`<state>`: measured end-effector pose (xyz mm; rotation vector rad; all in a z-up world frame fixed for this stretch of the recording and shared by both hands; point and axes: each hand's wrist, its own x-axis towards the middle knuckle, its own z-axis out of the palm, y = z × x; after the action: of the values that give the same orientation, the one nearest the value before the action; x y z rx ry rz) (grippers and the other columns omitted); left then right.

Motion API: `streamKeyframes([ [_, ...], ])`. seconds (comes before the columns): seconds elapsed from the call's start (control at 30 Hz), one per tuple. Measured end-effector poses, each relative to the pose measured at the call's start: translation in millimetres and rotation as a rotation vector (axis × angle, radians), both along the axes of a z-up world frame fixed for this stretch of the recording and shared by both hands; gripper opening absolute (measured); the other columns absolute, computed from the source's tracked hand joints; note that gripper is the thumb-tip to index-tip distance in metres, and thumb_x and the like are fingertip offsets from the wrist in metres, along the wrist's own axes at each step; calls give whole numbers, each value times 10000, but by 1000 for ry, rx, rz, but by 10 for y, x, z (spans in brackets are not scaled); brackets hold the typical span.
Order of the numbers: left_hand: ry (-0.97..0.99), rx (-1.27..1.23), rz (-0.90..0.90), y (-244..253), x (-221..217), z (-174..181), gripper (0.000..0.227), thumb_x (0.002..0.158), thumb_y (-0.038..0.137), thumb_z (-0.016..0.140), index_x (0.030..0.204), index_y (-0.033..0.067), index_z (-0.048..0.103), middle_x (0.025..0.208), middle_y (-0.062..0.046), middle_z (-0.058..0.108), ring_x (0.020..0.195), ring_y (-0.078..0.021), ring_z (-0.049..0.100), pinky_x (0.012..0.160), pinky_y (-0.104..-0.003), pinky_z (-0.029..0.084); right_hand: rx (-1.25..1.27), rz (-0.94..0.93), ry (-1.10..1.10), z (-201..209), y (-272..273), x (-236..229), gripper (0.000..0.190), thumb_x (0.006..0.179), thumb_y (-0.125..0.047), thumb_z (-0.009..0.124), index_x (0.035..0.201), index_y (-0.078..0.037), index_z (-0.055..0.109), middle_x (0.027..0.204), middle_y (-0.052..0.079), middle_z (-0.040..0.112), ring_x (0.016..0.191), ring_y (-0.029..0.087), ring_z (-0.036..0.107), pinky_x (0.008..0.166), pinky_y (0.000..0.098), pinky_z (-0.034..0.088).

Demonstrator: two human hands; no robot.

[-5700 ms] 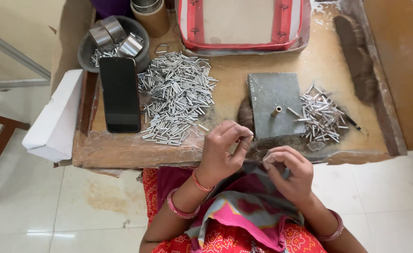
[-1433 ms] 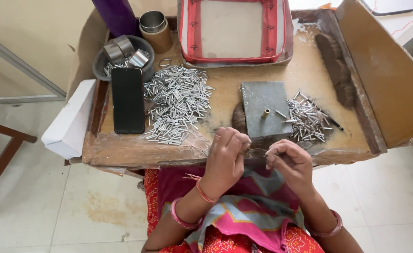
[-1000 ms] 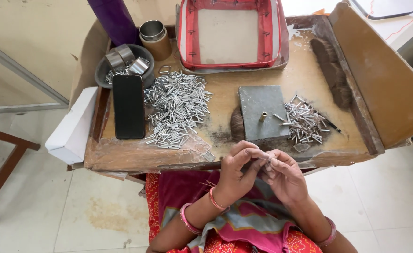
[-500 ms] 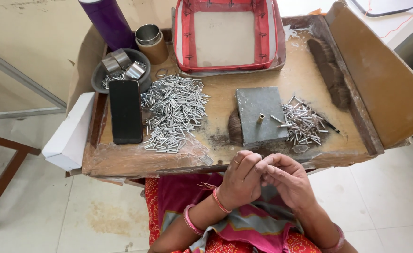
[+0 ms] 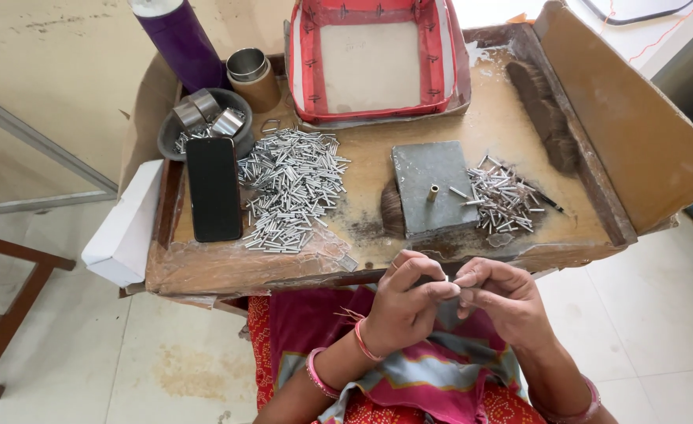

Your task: The person sits at a small workbench and picks small metal pins one at a time from a large pile, working each pin between the fingers and pressing it into a brass fitting set in a stone block on the bench. Finished pins are set aside in a separate pile as the work continues.

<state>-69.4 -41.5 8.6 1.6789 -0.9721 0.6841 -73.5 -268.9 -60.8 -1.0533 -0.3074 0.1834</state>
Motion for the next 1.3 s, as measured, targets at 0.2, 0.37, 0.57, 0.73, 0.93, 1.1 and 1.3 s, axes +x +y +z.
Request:
streamKeyframes([
  [0.2, 526, -376, -152, -51, 79, -343, 206, 870, -131, 753, 983, 36, 711, 1026, -88, 699, 953, -156, 680, 855, -286, 559, 126, -90, -12, 11, 83, -55, 171, 874, 127, 616, 1013, 96, 710, 1030, 179, 627, 764, 193, 658, 633, 342, 595],
  [0.37, 862, -606, -445, -136, 100, -564, 157, 924, -139, 691, 968, 11, 679, 1047, -82, 708, 983, -145, 686, 882, -291, 576, 170, -89, -3, -66, 188, -14, 159, 894, 118, 596, 1000, 96, 712, 1010, 181, 626, 777, 183, 637, 631, 330, 573],
  [0.57, 967, -710, -589, -157, 147, -557, 138, 955, -155, 644, 952, -18, 638, 1038, -131, 702, 922, -210, 712, 778, -359, 625, 184, -122, 12, -160, 234, 50, 151, 894, 130, 590, 981, 81, 703, 1002, 176, 627, 775, 189, 636, 619, 320, 551],
  [0.73, 953, -722, -629, -165, 165, -515, 126, 979, -158, 617, 960, -34, 615, 1053, -151, 678, 916, -249, 720, 740, -403, 643, 195, -130, 7, -214, 253, 111, 182, 872, 132, 550, 970, 77, 694, 986, 170, 618, 799, 195, 642, 613, 319, 552],
  [0.93, 929, -653, -541, -166, 187, -572, 156, 964, -177, 631, 971, -25, 595, 1078, -135, 660, 930, -215, 705, 776, -377, 640, 228, -129, -7, -279, 262, 164, 178, 865, 107, 546, 972, 69, 683, 1001, 163, 603, 788, 178, 622, 623, 315, 555],
  [1.1, 896, -616, -494, -151, 169, -582, 169, 972, -159, 648, 1001, -5, 586, 1108, -117, 652, 972, -173, 678, 818, -334, 621, 222, -115, 19, -329, 253, 187, 141, 875, 118, 575, 962, 66, 673, 996, 170, 599, 786, 187, 623, 609, 309, 547],
  [1.3, 925, -568, -444, -144, 161, -517, 175, 971, -147, 655, 1019, 7, 588, 1098, -96, 633, 966, -143, 657, 826, -293, 594, 256, -87, -9, -339, 258, 190, 139, 889, 148, 593, 977, 77, 674, 986, 165, 587, 772, 165, 600, 586, 296, 548],
])
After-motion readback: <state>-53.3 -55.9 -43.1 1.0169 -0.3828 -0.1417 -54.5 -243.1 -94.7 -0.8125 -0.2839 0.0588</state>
